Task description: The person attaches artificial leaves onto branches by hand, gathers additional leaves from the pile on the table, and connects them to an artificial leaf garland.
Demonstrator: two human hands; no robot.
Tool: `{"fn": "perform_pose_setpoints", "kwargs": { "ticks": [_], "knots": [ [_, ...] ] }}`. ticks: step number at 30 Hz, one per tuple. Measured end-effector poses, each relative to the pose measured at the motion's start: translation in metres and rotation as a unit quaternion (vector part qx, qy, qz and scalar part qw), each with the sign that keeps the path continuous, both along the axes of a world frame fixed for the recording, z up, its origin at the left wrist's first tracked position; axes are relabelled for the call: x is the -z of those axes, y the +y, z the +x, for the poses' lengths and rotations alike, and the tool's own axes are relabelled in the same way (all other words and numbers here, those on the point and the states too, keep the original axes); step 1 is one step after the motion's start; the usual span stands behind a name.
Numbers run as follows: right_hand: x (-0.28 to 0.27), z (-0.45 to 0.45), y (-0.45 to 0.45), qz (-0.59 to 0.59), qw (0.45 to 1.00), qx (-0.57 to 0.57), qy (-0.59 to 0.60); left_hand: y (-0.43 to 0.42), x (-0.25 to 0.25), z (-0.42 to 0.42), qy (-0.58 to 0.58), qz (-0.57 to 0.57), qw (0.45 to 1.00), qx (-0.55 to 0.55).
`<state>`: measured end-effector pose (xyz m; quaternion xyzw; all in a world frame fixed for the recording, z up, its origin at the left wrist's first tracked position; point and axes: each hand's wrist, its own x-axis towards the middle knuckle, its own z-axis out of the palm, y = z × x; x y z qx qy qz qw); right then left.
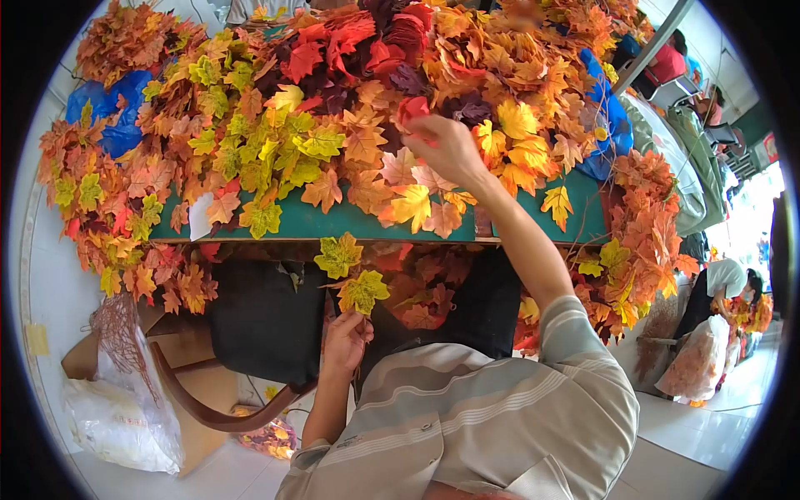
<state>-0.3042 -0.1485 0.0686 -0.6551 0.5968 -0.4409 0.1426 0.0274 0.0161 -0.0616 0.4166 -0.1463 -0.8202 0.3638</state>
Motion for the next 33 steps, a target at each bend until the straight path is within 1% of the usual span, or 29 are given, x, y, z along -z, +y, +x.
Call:
{"fn": "perform_pose_setpoints", "kwargs": {
  "ticks": [2,4,6,8,9,12,16,19,23,26,27,30,31,33],
  "knots": [
    [-0.004,-0.006,0.043,-0.028,0.999,0.005,0.030,-0.002,0.005,0.000,-0.003,0.002,1.000,0.007],
    [0.009,-0.002,0.068,-0.128,0.982,-0.014,0.135,-0.002,0.005,-0.005,-0.009,0.009,1.000,0.010],
    [0.021,0.011,0.087,-0.096,0.977,-0.087,0.172,-0.005,0.005,-0.012,-0.010,0.010,1.000,0.022],
    [0.038,0.022,0.091,-0.077,0.966,-0.103,0.223,-0.008,0.004,-0.019,-0.016,0.003,0.999,0.032],
    [0.046,0.026,0.090,-0.039,0.958,-0.097,0.267,-0.009,0.003,-0.023,-0.019,-0.003,0.999,0.032],
    [0.080,0.015,0.086,-0.055,0.947,-0.075,0.306,-0.003,0.005,-0.024,-0.007,-0.022,0.999,0.023],
    [0.088,-0.018,0.085,-0.070,0.941,-0.073,0.324,0.009,0.002,-0.022,-0.003,-0.007,1.000,0.012],
    [0.085,-0.037,0.089,-0.077,0.952,-0.034,0.293,0.010,0.004,-0.018,-0.001,-0.006,1.000,0.004],
    [0.083,-0.044,0.086,-0.066,0.963,-0.052,0.258,0.008,0.017,-0.015,-0.003,-0.015,1.000,0.023],
    [0.068,-0.031,0.087,-0.030,0.969,-0.064,0.236,0.005,0.023,-0.016,0.002,-0.002,1.000,0.017],
    [0.061,-0.027,0.087,-0.034,0.970,-0.072,0.230,0.004,0.027,-0.015,0.004,-0.004,1.000,0.008],
    [0.046,-0.016,0.084,0.007,0.965,-0.091,0.245,0.001,0.048,-0.009,0.024,0.012,1.000,-0.002],
    [0.038,-0.012,0.083,0.039,0.962,-0.101,0.249,0.000,0.053,-0.007,0.024,0.014,1.000,-0.012],
    [0.019,-0.001,0.078,0.047,0.963,-0.123,0.237,-0.002,0.063,-0.002,0.020,0.018,0.999,-0.024]
  ]
}}
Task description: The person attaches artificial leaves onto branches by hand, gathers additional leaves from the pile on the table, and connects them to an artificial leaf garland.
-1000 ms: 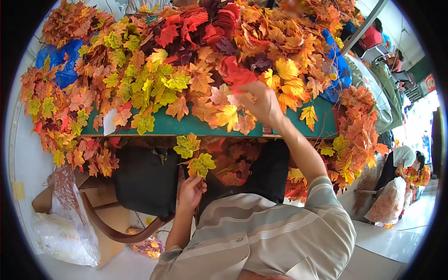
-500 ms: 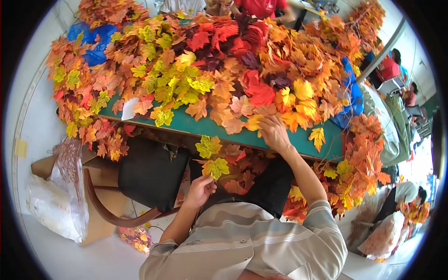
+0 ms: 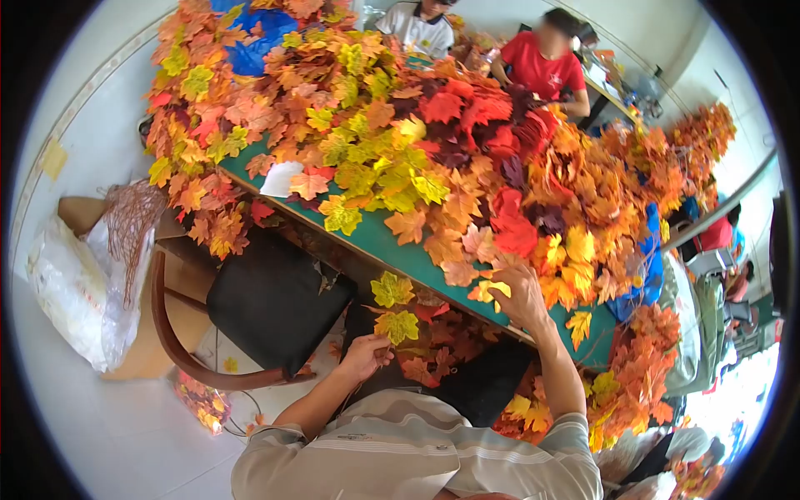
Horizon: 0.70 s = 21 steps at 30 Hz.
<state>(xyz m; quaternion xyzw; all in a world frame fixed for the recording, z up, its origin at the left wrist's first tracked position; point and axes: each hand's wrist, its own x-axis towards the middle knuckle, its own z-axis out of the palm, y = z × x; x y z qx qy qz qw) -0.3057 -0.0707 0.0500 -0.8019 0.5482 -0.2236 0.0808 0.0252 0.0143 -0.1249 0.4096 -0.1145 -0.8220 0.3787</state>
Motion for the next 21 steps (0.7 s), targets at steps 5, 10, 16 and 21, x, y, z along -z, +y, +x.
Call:
{"fn": "perform_pose_setpoints", "kwargs": {
  "ticks": [5,10,16,21],
  "knots": [
    [-0.025,0.026,-0.034,0.028,0.998,-0.062,-0.018,0.000,0.033,0.011,-0.040,0.001,0.999,-0.019],
    [-0.050,0.073,-0.058,0.074,0.991,-0.109,-0.034,-0.002,-0.003,0.016,-0.048,-0.001,0.998,-0.032],
    [-0.001,0.127,-0.011,0.380,0.892,-0.224,-0.097,-0.031,-0.037,0.007,0.067,0.006,0.994,-0.083],
    [0.100,0.149,0.042,0.522,0.749,-0.001,-0.408,-0.044,-0.061,-0.024,0.024,-0.083,0.992,-0.095]
  ]
}}
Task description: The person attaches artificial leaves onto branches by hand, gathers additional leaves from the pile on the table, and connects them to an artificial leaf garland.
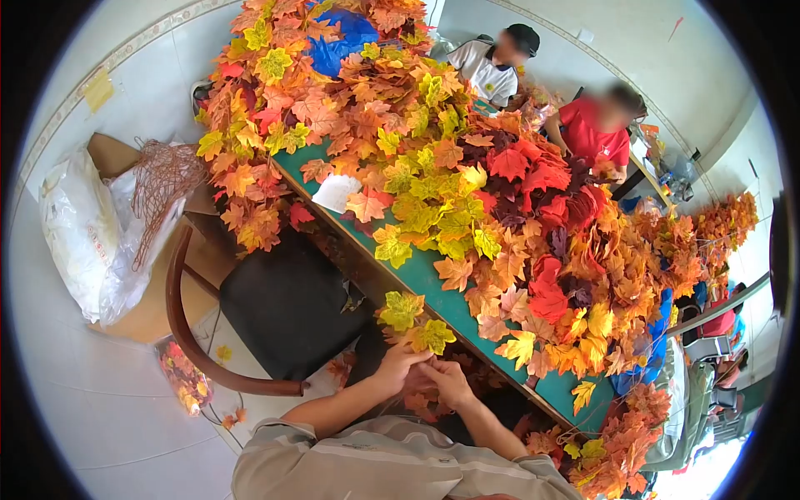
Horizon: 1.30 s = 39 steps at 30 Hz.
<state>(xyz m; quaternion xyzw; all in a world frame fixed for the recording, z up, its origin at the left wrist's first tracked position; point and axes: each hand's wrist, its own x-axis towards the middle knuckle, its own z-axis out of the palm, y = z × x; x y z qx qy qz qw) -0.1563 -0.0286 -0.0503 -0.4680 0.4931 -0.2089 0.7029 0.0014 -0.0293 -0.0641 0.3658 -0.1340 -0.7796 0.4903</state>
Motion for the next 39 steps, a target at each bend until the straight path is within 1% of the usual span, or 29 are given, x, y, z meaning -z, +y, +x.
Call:
{"fn": "perform_pose_setpoints", "kwargs": {
  "ticks": [2,3,4,5,6,7,8,9,10,11,12,14,19,20,21,22,24,27,30,31,32,33,34,35,38,39],
  "knots": [
    [-0.002,0.004,0.016,0.074,0.984,0.116,-0.116,0.000,0.008,0.000,-0.056,-0.040,0.997,0.035],
    [-0.004,0.002,0.019,0.078,0.981,0.122,-0.133,-0.001,0.002,0.000,-0.048,-0.059,0.996,0.037],
    [-0.004,-0.004,0.022,0.075,0.983,0.122,-0.118,-0.003,0.001,0.005,-0.125,-0.102,0.981,0.104],
    [-0.004,-0.012,0.022,0.072,0.985,0.120,-0.101,-0.005,0.001,0.015,-0.200,-0.146,0.954,0.170],
    [-0.004,-0.021,0.021,0.068,0.987,0.116,-0.085,-0.010,0.000,0.026,-0.272,-0.188,0.915,0.231],
    [-0.004,-0.030,0.020,0.074,0.985,0.124,-0.094,-0.014,-0.022,0.039,-0.261,-0.199,0.908,0.261],
    [-0.002,-0.040,0.020,0.079,0.983,0.131,-0.105,-0.023,-0.028,0.055,-0.256,-0.223,0.896,0.286],
    [0.001,-0.050,0.022,0.086,0.980,0.139,-0.114,-0.031,-0.062,0.066,-0.286,-0.237,0.891,0.262],
    [0.004,-0.058,0.026,0.094,0.977,0.147,-0.123,-0.041,-0.073,0.075,-0.275,-0.256,0.906,0.197],
    [0.009,-0.062,0.029,0.112,0.972,0.157,-0.132,-0.052,-0.090,0.082,-0.276,-0.245,0.921,0.122],
    [0.012,-0.064,0.033,0.121,0.972,0.160,-0.125,-0.068,-0.086,0.091,-0.259,-0.272,0.925,0.052],
    [0.019,-0.066,0.038,0.136,0.970,0.168,-0.112,-0.099,-0.090,0.103,-0.278,-0.250,0.926,-0.048],
    [0.037,-0.074,0.048,0.167,0.963,0.191,-0.090,-0.186,-0.100,0.129,-0.312,-0.263,0.890,-0.206],
    [0.041,-0.077,0.050,0.173,0.960,0.197,-0.094,-0.205,-0.106,0.136,-0.293,-0.305,0.880,-0.217],
    [0.044,-0.079,0.052,0.179,0.958,0.202,-0.099,-0.233,-0.103,0.144,-0.347,-0.333,0.835,-0.268],
    [0.046,-0.081,0.054,0.184,0.955,0.207,-0.104,-0.263,-0.100,0.153,-0.395,-0.324,0.809,-0.290],
    [0.050,-0.089,0.056,0.208,0.950,0.218,-0.086,-0.311,-0.112,0.166,-0.536,-0.338,0.713,-0.301],
    [0.053,-0.101,0.056,0.238,0.942,0.232,-0.049,-0.381,-0.125,0.178,-0.661,-0.314,0.639,-0.237],
    [0.071,-0.114,0.058,0.266,0.926,0.266,-0.030,-0.443,-0.138,0.183,-0.793,-0.314,0.491,-0.177],
    [0.076,-0.117,0.057,0.280,0.918,0.280,-0.031,-0.464,-0.141,0.183,-0.815,-0.293,0.481,-0.133],
    [0.083,-0.121,0.058,0.296,0.908,0.294,-0.031,-0.484,-0.143,0.184,-0.831,-0.270,0.472,-0.115],
    [0.099,-0.128,0.061,0.294,0.921,0.257,-0.003,-0.498,-0.151,0.183,-0.846,-0.247,0.462,-0.098],
    [0.109,-0.136,0.065,0.321,0.908,0.267,-0.011,-0.514,-0.158,0.182,-0.860,-0.224,0.452,-0.079],
    [0.119,-0.145,0.070,0.347,0.896,0.278,-0.018,-0.532,-0.160,0.184,-0.864,-0.215,0.449,-0.067],
    [0.125,-0.151,0.056,0.363,0.879,0.308,-0.024,-0.575,-0.163,0.184,-0.877,-0.220,0.425,-0.043],
    [0.126,-0.149,0.048,0.370,0.872,0.318,-0.029,-0.581,-0.169,0.180,-0.869,-0.215,0.446,-0.014]
  ]
}}
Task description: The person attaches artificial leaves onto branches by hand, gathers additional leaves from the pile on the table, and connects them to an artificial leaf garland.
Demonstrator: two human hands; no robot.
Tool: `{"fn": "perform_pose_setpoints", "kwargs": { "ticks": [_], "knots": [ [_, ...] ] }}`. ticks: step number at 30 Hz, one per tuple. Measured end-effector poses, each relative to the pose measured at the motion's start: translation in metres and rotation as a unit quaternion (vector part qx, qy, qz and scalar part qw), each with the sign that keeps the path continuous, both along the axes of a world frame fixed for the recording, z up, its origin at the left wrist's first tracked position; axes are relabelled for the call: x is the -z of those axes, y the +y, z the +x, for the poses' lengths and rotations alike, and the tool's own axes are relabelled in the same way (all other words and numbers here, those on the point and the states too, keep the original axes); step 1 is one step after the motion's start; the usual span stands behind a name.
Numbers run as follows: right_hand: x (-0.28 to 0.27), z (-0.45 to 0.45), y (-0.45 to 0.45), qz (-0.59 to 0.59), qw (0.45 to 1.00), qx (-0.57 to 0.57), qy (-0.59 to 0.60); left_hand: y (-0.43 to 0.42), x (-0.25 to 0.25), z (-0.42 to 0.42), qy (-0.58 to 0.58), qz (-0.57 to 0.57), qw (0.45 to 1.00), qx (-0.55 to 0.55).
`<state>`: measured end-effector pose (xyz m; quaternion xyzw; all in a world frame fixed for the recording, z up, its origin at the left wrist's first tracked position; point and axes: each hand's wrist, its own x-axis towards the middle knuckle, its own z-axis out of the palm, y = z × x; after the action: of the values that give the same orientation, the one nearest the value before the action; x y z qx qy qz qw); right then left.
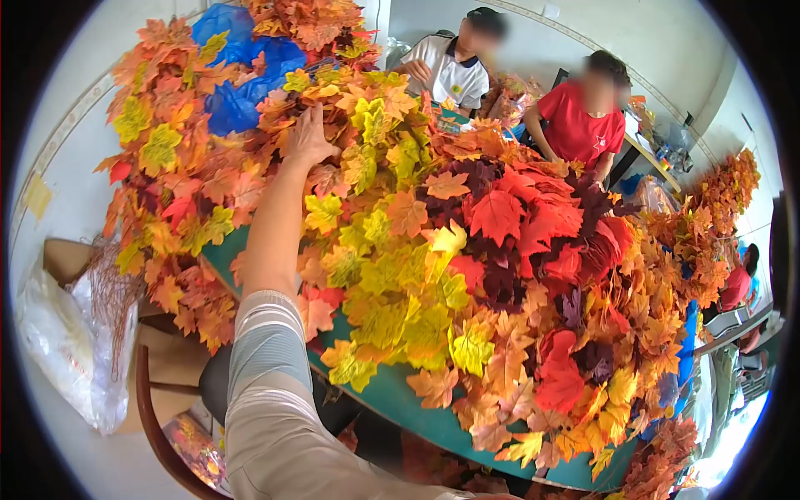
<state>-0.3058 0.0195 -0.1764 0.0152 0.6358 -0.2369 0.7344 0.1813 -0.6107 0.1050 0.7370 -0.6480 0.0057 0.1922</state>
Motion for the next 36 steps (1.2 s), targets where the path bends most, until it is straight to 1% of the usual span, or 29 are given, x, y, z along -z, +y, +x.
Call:
{"fn": "perform_pose_setpoints", "kwargs": {
  "ticks": [4,7,8,11,12,15,16,19,22,25,26,29,30,33,34,36],
  "knots": [
    [0.004,-0.002,-0.025,0.014,1.000,0.025,-0.002,-0.049,0.012,0.000,-0.056,-0.046,0.995,0.063],
    [0.008,-0.005,-0.035,0.023,0.999,0.034,-0.002,-0.086,0.031,0.003,0.022,0.120,0.985,0.124],
    [0.008,-0.006,-0.038,0.026,0.999,0.036,-0.003,-0.088,0.051,-0.001,0.029,0.076,0.984,0.161],
    [0.011,-0.007,-0.044,0.027,0.999,0.035,-0.009,-0.074,0.077,-0.022,-0.105,0.084,0.985,0.112],
    [0.011,-0.008,-0.046,0.026,0.999,0.035,-0.010,-0.062,0.071,-0.027,-0.126,0.087,0.981,0.120],
    [0.011,-0.010,-0.047,0.021,0.999,0.031,-0.017,-0.068,0.082,-0.023,-0.182,0.099,0.972,0.109],
    [0.010,-0.011,-0.046,0.018,0.999,0.029,-0.019,-0.063,0.086,-0.021,-0.160,0.058,0.978,0.120],
    [0.010,-0.012,-0.045,0.010,0.999,0.028,-0.026,-0.055,0.092,-0.018,-0.118,-0.018,0.985,0.122],
    [0.010,-0.012,-0.044,0.003,0.999,0.027,-0.029,-0.047,0.086,-0.015,-0.091,-0.036,0.989,0.114],
    [0.010,-0.012,-0.041,0.000,0.999,0.031,-0.033,-0.024,0.064,-0.010,-0.034,-0.005,0.994,0.102],
    [0.010,-0.012,-0.041,-0.002,0.999,0.032,-0.035,-0.038,0.079,0.004,-0.036,-0.054,0.993,0.096],
    [0.011,-0.012,-0.036,-0.007,0.999,0.035,-0.040,-0.028,0.061,0.018,0.075,-0.082,0.990,0.083],
    [0.011,-0.012,-0.033,-0.010,0.998,0.037,-0.041,-0.009,0.044,0.014,0.096,-0.094,0.989,0.069],
    [0.011,-0.009,-0.026,-0.014,0.997,0.048,-0.050,-0.022,0.058,0.038,0.047,-0.109,0.987,0.105],
    [0.011,-0.009,-0.025,-0.018,0.997,0.052,-0.054,-0.020,0.056,0.039,0.059,-0.098,0.984,0.134],
    [0.011,-0.007,-0.018,-0.024,0.996,0.060,-0.058,-0.011,0.050,0.036,0.023,-0.120,0.980,0.157]
  ]
}}
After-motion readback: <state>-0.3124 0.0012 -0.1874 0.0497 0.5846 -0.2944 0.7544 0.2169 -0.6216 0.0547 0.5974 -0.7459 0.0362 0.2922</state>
